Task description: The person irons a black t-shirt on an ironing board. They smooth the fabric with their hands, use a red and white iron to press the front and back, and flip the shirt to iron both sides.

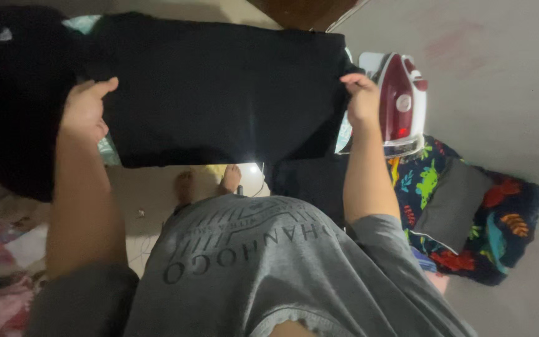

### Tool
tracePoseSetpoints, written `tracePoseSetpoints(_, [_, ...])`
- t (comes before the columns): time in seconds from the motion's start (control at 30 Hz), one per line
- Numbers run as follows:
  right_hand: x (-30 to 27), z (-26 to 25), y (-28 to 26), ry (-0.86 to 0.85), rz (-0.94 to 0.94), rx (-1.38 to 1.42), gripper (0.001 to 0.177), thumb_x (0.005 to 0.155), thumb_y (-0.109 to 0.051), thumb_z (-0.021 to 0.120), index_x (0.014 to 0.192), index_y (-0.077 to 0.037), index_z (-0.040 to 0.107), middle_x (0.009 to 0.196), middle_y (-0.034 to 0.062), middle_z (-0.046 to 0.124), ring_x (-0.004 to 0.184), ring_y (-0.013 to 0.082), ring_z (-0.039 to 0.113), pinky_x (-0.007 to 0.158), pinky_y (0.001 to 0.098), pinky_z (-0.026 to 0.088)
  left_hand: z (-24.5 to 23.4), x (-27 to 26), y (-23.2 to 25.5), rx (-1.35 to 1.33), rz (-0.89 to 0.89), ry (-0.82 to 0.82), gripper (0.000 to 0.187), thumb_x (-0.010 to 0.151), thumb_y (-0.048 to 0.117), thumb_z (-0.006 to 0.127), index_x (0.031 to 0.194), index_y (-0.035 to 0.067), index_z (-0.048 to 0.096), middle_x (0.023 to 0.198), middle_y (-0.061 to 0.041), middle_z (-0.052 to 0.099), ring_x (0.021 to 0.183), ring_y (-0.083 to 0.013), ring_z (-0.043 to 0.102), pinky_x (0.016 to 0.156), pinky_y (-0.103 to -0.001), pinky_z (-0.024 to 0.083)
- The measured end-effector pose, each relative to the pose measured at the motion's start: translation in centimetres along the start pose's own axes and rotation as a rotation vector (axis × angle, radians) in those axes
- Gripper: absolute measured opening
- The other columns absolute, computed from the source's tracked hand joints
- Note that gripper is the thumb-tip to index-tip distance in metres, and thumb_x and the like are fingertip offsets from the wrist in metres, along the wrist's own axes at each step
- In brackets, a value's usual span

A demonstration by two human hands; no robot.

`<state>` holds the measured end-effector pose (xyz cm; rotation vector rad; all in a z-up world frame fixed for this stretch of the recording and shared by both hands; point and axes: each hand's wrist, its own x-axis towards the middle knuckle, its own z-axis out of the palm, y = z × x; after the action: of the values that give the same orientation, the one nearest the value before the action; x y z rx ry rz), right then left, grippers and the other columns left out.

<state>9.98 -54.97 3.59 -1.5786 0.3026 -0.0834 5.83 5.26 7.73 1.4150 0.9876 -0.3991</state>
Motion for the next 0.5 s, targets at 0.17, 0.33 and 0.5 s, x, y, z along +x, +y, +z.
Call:
tracePoseSetpoints(0.17, [1.1,-1.8,-4.5,-0.047,-0.174,0.084,0.015,0.093,0.004,0.06,0.096,-0.001,0.074,0.1,0.0075,0.074,0.096,0.0163,0.066,0.092,0.027,0.052,-2.9,-0.1,2.0,-0.02,0.183,-0.079,0.081,0.088,0.037,0.08,0.153,-0.001,0.049,0.163,-0.027,0.043,0.151,-0.0403,0.04,0.112,-0.059,0.041])
tracePoseSetpoints(0.33, [6.7,-2.8,-7.6,0.081,-0.311,0.017,0.019,0.093,0.006,0.06,0.104,0.005,0.075,0.099,0.0081,0.071,0.092,0.0173,0.064,0.088,0.0276,0.051,-3.6,1.1,5.4,-0.102,0.368,-0.009,0.081,0.088,0.035,0.084,0.152,0.012,0.04,0.153,-0.019,0.045,0.14,-0.0332,0.045,0.1,-0.045,0.054])
tracePoseSetpoints(0.5, [13.9,-0.7,-6.9,0.15,-0.422,-0.11,0.03,0.094,0.006,0.056,0.117,0.005,0.075,0.108,0.0095,0.077,0.096,0.0162,0.069,0.091,0.0266,0.054,0.2,10.5,7.8,-0.23,0.815,-0.209,0.055,0.101,0.018,0.076,0.147,0.0,0.054,0.148,-0.022,0.057,0.137,-0.0328,0.054,0.113,-0.039,0.047])
